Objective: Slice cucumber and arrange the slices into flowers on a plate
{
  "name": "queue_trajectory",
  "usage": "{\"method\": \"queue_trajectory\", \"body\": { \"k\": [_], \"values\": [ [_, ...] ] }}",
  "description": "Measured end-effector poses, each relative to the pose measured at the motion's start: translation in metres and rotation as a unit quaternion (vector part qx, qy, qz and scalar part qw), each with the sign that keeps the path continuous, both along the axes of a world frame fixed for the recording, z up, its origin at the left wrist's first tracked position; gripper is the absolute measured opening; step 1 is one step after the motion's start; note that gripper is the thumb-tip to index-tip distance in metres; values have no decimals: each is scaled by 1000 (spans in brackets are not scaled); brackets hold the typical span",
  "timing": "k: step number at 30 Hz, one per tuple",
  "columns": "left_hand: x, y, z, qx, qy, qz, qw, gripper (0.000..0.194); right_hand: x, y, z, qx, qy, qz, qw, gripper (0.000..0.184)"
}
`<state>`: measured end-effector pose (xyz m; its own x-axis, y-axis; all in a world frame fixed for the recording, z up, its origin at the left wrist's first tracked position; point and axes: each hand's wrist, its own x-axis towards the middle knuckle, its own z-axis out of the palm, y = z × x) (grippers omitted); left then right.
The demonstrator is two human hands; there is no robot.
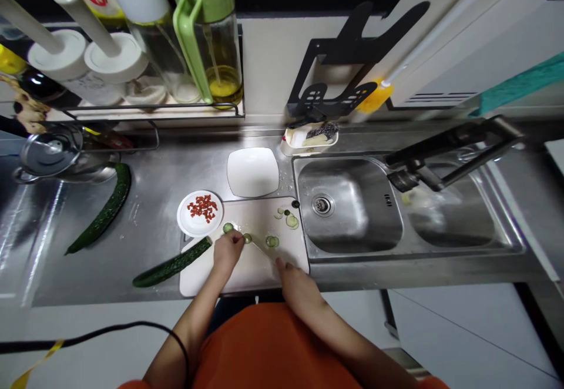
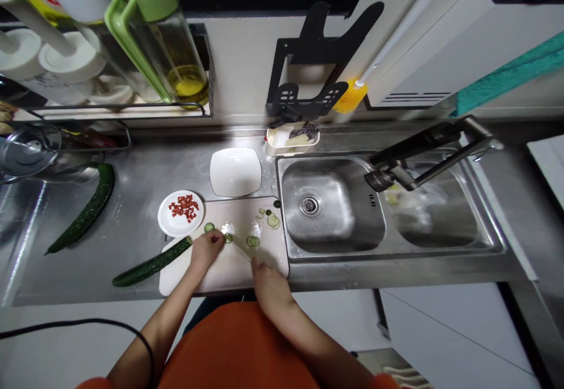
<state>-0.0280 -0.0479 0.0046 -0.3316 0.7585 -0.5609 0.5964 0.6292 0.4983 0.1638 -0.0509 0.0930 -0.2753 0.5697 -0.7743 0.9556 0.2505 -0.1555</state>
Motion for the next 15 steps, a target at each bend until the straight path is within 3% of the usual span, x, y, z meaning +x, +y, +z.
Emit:
{"method": "queue_trajectory", "body": {
  "k": [15],
  "values": [
    [-3,1,-7,0,-8,9,1000,13,-6,0,2,-9,3,-25,1000,42]
  ]
}}
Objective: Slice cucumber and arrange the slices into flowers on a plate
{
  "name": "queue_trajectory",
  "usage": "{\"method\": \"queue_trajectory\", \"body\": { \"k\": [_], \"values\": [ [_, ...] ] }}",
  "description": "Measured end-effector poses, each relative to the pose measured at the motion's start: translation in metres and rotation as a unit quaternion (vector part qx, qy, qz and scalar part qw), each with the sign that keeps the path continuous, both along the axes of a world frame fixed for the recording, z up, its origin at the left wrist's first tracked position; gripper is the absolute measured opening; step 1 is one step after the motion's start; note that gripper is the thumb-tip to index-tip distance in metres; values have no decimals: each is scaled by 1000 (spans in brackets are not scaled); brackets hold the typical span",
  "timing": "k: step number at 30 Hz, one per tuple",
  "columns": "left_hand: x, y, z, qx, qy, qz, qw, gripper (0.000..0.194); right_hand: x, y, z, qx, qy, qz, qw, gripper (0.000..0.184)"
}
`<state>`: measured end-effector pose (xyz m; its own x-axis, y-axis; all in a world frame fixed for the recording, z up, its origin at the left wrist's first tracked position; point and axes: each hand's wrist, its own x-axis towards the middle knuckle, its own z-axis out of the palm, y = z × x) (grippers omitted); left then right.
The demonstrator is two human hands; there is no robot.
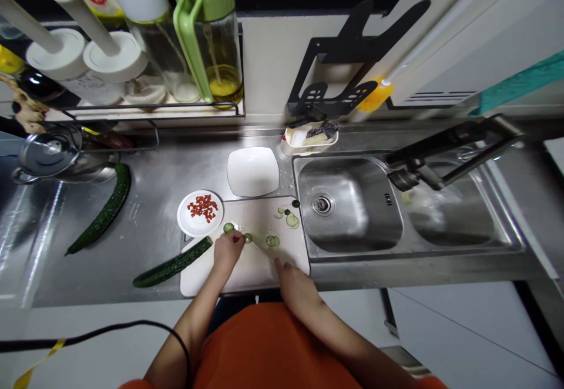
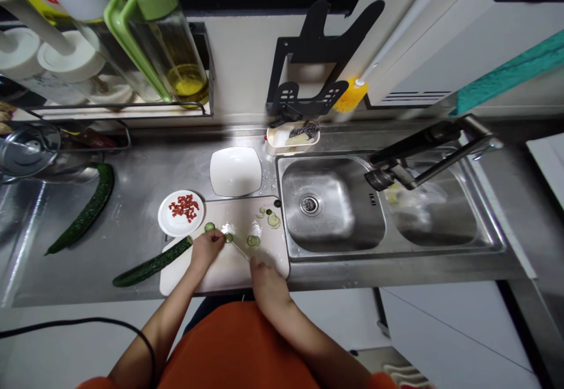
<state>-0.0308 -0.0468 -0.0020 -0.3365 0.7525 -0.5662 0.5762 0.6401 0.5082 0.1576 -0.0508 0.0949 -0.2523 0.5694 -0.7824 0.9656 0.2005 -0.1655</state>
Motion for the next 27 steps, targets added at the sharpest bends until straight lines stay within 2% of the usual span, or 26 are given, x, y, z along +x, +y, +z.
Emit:
{"method": "queue_trajectory", "body": {
  "k": [8,18,24,27],
  "values": [
    [0,1,2,-11,0,0,1000,13,-4,3,1,-29,-9,-19,999,44],
    [2,-4,6,45,5,-23,999,16,26,-10,-11,-48,16,-36,998,51],
    [-12,-6,11,117,47,24,992,25,25,-6,-9,-50,10,-33,998,51],
    [-22,-5,15,120,96,37,987,27,24,-5,-6,-47,-1,-29,998,49]
  ]
}}
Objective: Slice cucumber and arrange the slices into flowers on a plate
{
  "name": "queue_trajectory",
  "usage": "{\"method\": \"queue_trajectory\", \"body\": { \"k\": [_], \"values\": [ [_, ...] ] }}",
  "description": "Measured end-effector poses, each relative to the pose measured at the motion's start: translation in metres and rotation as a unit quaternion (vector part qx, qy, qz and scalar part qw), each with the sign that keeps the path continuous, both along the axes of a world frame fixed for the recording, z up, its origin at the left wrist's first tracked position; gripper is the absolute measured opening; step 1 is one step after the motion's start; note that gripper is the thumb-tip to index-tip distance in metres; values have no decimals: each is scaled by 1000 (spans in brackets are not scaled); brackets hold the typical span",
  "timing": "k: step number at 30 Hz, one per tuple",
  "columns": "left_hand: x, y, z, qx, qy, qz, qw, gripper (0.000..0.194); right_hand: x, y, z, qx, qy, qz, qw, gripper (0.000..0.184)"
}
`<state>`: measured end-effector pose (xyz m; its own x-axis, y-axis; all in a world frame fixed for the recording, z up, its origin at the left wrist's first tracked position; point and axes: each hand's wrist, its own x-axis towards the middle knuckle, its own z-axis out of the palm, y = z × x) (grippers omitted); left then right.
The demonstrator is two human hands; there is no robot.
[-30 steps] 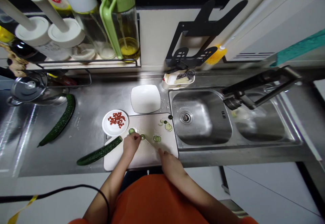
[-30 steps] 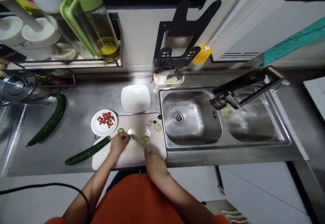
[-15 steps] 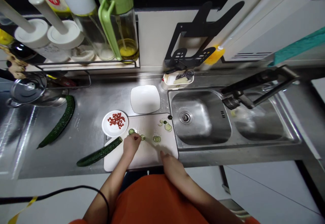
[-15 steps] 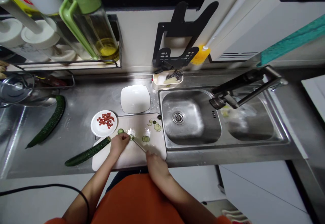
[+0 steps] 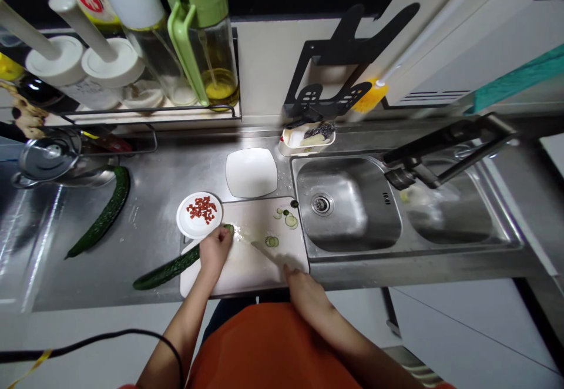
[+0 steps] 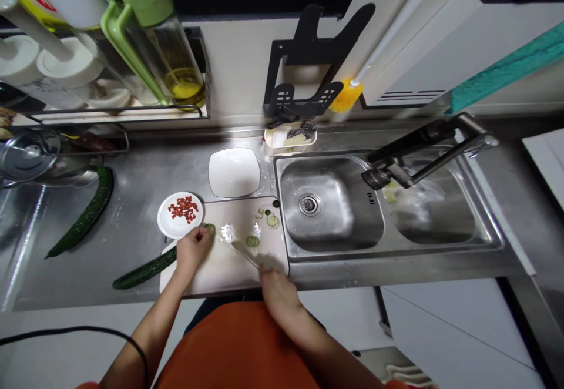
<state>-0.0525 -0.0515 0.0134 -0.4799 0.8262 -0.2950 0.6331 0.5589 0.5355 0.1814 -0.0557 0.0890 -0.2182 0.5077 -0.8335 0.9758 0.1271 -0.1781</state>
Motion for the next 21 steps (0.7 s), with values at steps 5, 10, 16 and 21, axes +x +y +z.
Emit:
{"method": "queue_trajectory", "body": {
  "k": [5,10,16,21],
  "values": [
    [-4,3,4,-52,78,-4,996,20,1,0,-1,0,-4,5,1000,49],
    [-1,4,4,-84,148,-39,985,25,3,-1,-5,-2,0,4,1000,50],
    [0,4,2,-32,171,-68,982,22,2,-1,-3,1,-2,2,1000,48],
    [18,20,3,56,5,-192,980,15,1,-2,1,18,-6,18,1000,46]
  ]
}}
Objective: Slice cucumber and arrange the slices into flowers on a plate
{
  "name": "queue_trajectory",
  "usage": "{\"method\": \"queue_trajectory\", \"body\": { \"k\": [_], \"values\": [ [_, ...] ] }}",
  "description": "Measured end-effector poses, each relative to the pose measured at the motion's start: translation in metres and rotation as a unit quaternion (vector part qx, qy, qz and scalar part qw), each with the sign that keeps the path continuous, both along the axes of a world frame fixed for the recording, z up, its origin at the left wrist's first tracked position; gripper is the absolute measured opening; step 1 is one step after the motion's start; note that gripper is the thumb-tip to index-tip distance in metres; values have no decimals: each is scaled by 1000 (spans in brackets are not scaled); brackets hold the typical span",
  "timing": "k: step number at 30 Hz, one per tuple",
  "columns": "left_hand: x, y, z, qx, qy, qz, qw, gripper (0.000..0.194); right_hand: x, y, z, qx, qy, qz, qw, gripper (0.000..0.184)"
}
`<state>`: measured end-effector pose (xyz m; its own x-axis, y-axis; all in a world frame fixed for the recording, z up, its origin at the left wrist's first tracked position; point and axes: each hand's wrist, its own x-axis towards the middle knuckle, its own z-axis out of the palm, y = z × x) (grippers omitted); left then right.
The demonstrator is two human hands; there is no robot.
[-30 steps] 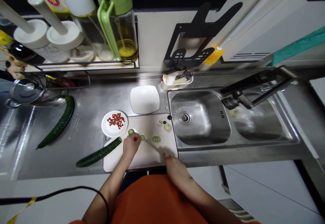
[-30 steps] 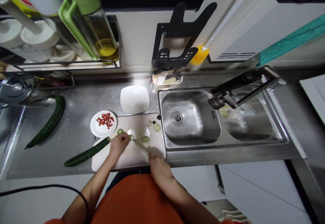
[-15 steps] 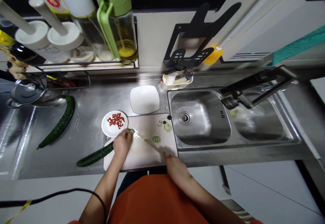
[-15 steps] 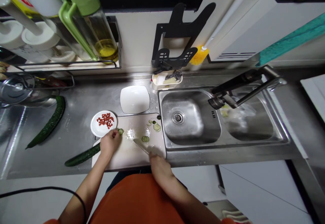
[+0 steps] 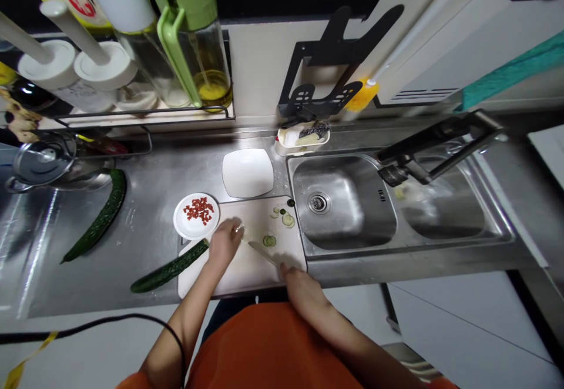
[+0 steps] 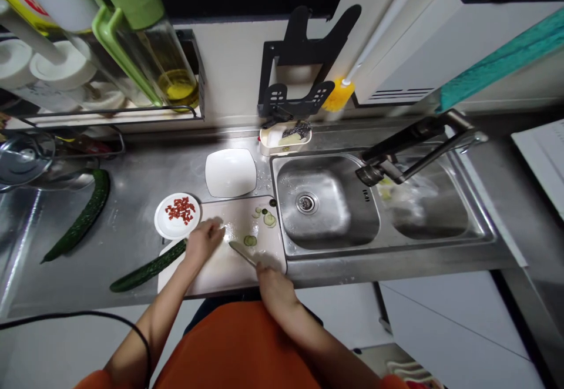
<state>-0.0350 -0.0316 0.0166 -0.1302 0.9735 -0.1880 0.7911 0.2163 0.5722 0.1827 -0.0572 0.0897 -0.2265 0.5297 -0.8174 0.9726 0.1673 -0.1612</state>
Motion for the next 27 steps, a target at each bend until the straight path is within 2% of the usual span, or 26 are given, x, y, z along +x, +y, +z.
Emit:
{"method": "queue_trajectory", "body": {
  "k": [2,4,10,15,22,27],
  "values": [
    [13,8,-2,-8,-64,-56,996,15,1,-1,2,9,-4,6,1000,44],
    [26,15,-5,-48,-95,-101,989,18,2,-2,3,23,-10,14,1000,44],
    [57,28,-16,-128,-72,-212,966,24,11,-10,1,44,-20,27,998,43],
    [67,33,-17,-145,-53,-237,959,23,16,-16,-4,49,-25,27,998,43],
    [71,35,-16,-132,-45,-250,958,11,16,-17,-5,55,-23,35,998,43],
    [68,34,-13,-157,-51,-226,960,7,16,-15,-3,53,-22,28,998,43]
  ]
}}
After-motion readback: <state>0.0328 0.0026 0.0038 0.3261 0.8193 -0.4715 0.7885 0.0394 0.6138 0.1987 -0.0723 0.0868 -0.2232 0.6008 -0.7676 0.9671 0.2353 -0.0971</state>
